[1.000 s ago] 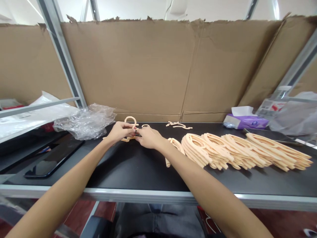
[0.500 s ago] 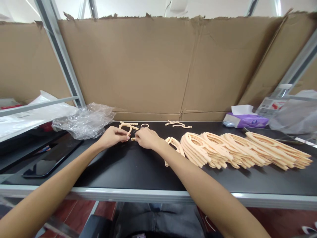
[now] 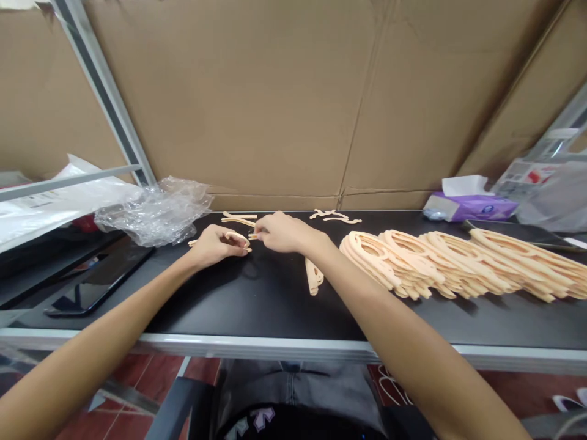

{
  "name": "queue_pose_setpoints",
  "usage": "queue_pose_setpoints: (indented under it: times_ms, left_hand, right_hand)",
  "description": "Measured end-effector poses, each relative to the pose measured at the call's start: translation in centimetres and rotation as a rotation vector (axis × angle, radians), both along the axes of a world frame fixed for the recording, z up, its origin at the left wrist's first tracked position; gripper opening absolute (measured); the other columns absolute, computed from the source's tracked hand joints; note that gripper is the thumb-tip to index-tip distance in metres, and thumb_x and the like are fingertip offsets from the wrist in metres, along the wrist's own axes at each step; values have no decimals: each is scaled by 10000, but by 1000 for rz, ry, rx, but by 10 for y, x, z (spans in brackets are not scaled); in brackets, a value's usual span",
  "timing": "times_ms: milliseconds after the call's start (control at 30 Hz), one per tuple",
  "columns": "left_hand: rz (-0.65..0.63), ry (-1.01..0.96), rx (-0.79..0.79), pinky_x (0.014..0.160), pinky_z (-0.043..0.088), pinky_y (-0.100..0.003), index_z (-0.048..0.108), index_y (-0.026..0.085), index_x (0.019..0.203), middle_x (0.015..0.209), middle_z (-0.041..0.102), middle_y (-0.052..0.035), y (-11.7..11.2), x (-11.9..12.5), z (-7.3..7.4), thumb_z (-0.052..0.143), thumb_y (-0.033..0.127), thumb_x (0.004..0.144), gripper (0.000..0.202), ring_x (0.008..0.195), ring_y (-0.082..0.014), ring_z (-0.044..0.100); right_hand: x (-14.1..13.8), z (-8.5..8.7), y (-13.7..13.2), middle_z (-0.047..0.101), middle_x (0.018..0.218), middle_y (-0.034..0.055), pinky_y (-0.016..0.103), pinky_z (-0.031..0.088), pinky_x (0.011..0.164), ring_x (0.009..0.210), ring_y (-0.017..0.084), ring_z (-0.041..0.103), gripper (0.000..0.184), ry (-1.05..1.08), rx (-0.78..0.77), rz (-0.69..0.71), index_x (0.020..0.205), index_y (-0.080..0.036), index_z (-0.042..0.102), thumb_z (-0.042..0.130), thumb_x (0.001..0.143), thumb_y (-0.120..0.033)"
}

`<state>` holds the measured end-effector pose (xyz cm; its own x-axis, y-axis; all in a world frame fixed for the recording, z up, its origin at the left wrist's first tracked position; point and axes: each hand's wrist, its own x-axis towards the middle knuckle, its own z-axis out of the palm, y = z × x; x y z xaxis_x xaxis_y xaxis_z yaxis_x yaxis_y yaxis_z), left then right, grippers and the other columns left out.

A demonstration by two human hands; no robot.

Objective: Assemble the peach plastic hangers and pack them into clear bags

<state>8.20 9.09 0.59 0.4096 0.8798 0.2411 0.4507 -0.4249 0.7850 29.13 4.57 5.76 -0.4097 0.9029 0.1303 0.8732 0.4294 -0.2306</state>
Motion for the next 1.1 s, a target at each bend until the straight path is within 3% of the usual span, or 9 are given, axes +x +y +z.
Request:
queue_pose_setpoints:
  times_ms: [100,333,500,667,900,1100]
  left_hand:
    - [-22,27,21,663,538,-267,788,153,803,733,760,-36,0,1,-5,838,359,596,296,674,-183,682]
    - [-19,46,143,696,546,-275,789,169,769,808,772,-50,-2,1,-7,792,407,668,258,714,-192,689]
    - [-24,26,110,728,561,-291,809,176,755,793,786,-57,-9,7,-5,801,381,642,234,741,-209,707]
    - [79,14,56,672,544,-282,816,168,755,761,785,-61,-11,9,-4,828,391,584,281,707,-217,704]
    - [106,75,215,646,516,-259,815,171,809,764,779,-45,-9,6,-9,777,408,678,273,701,-202,695]
    - [83,157,357,728,518,-267,816,193,818,817,794,-36,-8,5,-12,736,405,742,239,769,-211,714]
  right_hand:
    - [0,3,-10,719,1206,106,336,503,769,997,275,701,271,-98,-106,-25,1030,-259,768,574,854,-187]
    - [-2,-2,-13,712,1226,124,356,529,806,1049,294,700,284,-132,-70,-57,1061,-229,766,554,880,-174]
    - [-2,-2,-14,697,1250,113,341,524,786,1055,288,691,282,-102,-82,-45,1093,-255,759,554,904,-213]
    - [2,-1,-13,706,1228,115,345,514,787,1031,281,692,289,-105,-64,-51,1077,-250,767,553,888,-207]
    - [2,-5,-11,719,1188,113,337,506,795,1016,265,692,310,-115,-5,-20,1049,-238,768,498,908,-178]
    - [-1,-9,-11,711,1212,126,366,522,806,1033,291,699,304,-149,37,-29,1062,-223,757,486,927,-192]
